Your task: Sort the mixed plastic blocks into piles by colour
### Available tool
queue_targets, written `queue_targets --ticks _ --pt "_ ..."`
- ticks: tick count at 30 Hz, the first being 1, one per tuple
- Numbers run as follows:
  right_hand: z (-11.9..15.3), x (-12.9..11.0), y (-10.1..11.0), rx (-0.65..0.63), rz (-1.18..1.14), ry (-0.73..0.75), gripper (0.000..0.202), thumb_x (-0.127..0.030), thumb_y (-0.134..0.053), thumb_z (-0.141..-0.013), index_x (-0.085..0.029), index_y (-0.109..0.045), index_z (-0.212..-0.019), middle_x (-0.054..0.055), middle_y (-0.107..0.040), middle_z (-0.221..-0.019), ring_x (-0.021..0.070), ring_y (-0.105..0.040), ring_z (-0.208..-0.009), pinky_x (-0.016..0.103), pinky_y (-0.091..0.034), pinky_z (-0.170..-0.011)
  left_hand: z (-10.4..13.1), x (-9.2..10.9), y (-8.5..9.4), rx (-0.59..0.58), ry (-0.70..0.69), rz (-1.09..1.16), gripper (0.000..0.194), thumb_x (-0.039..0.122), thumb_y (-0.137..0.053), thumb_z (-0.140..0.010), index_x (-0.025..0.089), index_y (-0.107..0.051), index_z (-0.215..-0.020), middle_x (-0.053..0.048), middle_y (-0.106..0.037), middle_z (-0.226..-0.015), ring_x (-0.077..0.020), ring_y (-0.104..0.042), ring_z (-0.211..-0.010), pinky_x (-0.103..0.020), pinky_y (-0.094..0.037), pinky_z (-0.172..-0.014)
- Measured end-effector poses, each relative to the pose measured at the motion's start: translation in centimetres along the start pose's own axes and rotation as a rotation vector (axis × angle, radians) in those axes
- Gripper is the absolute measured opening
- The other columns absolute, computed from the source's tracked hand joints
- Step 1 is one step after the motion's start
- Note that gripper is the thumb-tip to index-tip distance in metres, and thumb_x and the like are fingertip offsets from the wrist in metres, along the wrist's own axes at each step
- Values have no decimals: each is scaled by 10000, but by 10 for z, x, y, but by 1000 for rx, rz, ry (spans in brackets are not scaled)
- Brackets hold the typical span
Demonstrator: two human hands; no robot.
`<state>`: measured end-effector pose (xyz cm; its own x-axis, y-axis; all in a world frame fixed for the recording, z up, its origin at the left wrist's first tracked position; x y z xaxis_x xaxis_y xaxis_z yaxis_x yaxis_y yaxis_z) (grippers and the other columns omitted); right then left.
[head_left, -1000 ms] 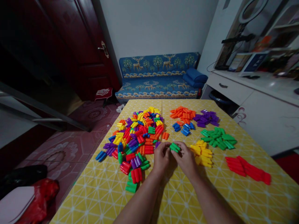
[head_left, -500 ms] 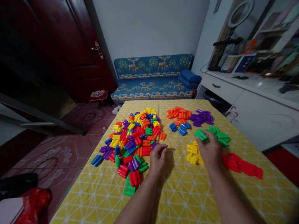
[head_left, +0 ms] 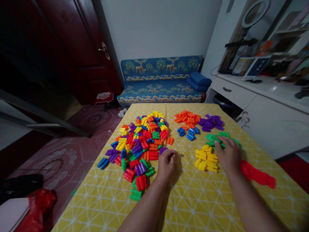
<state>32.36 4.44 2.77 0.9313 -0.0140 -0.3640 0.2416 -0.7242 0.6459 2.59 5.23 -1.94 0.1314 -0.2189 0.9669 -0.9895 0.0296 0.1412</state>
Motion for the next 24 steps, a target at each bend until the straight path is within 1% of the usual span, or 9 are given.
queue_targets --ticks 3,5,7,11,14,17,19,22,24 --pt "21 -38 -7 -127 -86 83 368 -473 -515 -873 -171 -693 -988 115 -687 -1024 252 -598 -942 393 -472 -854 0 -1 -1 -11 -1 -3 190 147 -523 -811 161 -701 -877 -58 -669 -823 -175 -619 -795 -294 -477 -727" --pt "34 -61 -11 -187 -43 116 388 -505 -562 -848 -188 -696 -1027 115 -669 -1089 267 -576 -987 415 -465 -874 0 -1 -1 -9 -11 0 196 140 -518 -810 155 -700 -881 -62 -672 -830 -175 -619 -801 -296 -477 -735" --pt "44 -81 -13 -230 4 154 377 -497 -592 -833 -204 -702 -1045 117 -643 -1149 285 -543 -1045 437 -450 -900 0 0 -1 3 -20 2 196 132 -517 -805 150 -701 -872 -62 -674 -830 -172 -620 -807 -296 -477 -750" --pt "55 -110 -17 -302 -57 242 305 -403 -634 -820 -210 -705 -1045 112 -635 -1148 281 -519 -1082 427 -449 -916 0 2 2 41 -28 -16 202 117 -512 -801 143 -698 -874 -52 -669 -800 -156 -612 -760 -270 -472 -704" --pt "55 -124 -14 -291 -138 276 264 -363 -640 -820 -210 -700 -1027 103 -657 -1110 278 -530 -1063 443 -452 -917 6 15 9 92 -129 -80 232 81 -481 -811 154 -682 -900 -45 -660 -805 -149 -604 -746 -257 -467 -675" --pt "56 -143 -7 -256 -215 272 205 -333 -628 -838 -224 -691 -1000 85 -670 -1094 277 -543 -1059 467 -446 -925 15 36 19 166 -275 -230 285 31 -465 -801 172 -661 -952 -57 -669 -905 -174 -601 -883 -293 -475 -773" --pt "63 -163 -9 -278 -327 274 202 -286 -600 -857 -220 -672 -1033 84 -660 -1106 259 -555 -1064 452 -455 -941 20 49 26 213 -313 -384 320 17 -488 -783 185 -656 -997 -66 -669 -991 -203 -576 -980 -341 -465 -852" --pt "80 -191 -23 -348 -510 239 306 -151 -496 -869 -199 -618 -1146 97 -626 -1158 219 -564 -1097 394 -480 -967 19 56 39 270 -251 -654 322 54 -549 -770 202 -658 -1034 -85 -645 -1123 -256 -528 -1093 -418 -430 -944" --pt "89 -203 -36 -373 -542 208 472 -39 -424 -811 -177 -568 -1239 108 -591 -1237 208 -536 -1172 389 -460 -1020 16 55 46 289 -181 -819 316 101 -564 -794 200 -646 -1082 -105 -610 -1212 -286 -487 -1173 -455 -402 -993"
Point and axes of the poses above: each hand's wrist, its own z-axis away from the middle knuckle, its own y-axis out of the back of the hand, x = y × z, the point moved 8 cm from there along -z, towards the middle knuckle
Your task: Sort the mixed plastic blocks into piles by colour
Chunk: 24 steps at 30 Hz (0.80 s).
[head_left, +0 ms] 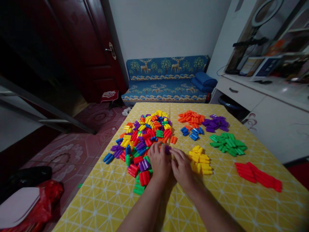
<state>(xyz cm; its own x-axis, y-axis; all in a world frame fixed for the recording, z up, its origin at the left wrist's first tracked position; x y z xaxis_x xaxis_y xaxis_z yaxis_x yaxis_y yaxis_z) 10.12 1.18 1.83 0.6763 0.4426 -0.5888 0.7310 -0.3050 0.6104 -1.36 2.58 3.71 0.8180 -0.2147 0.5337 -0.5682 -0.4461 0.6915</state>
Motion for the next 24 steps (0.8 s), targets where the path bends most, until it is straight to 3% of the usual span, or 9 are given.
queue_targets --ticks 4,9,14,19,24 --pt "-6 4 -28 -80 106 -42 700 48 -404 -677 -148 -504 -1342 110 -503 -1395 230 -420 -1318 432 -368 -1110 -3 -12 -7 -83 29 -204 298 153 -508 -869 179 -620 -1144 -138 -551 -1318 -298 -428 -1278 -492 -366 -1050" --pt "-15 9 -35 -112 144 -95 485 -22 -426 -809 -188 -604 -1229 104 -632 -1223 250 -534 -1140 429 -430 -1017 0 -20 -18 -126 -13 -176 285 110 -504 -856 174 -653 -1090 -140 -493 -1381 -296 -357 -1347 -472 -396 -1050" --pt "-11 21 -28 -10 -16 -184 351 -135 -500 -844 -206 -608 -1170 94 -664 -1129 244 -581 -1059 427 -465 -951 -3 -19 -14 -74 -35 32 297 95 -525 -822 199 -675 -1057 -114 -560 -1254 -277 -469 -1219 -442 -435 -1022" --pt "-6 43 -26 115 -368 -309 342 -322 -481 -910 -193 -563 -1216 115 -646 -1196 226 -602 -1112 398 -489 -947 -5 -17 -11 -59 30 414 336 110 -429 -879 172 -619 -1148 -119 -642 -1124 -219 -603 -1045 -377 -493 -924" --pt "-6 47 -21 183 -599 -388 415 -406 -562 -876 -202 -559 -1237 108 -653 -1193 225 -634 -1052 366 -528 -873 -2 -25 -19 -33 254 777 297 174 -499 -867 169 -598 -1146 -110 -662 -1168 -214 -612 -1094 -367 -469 -962"
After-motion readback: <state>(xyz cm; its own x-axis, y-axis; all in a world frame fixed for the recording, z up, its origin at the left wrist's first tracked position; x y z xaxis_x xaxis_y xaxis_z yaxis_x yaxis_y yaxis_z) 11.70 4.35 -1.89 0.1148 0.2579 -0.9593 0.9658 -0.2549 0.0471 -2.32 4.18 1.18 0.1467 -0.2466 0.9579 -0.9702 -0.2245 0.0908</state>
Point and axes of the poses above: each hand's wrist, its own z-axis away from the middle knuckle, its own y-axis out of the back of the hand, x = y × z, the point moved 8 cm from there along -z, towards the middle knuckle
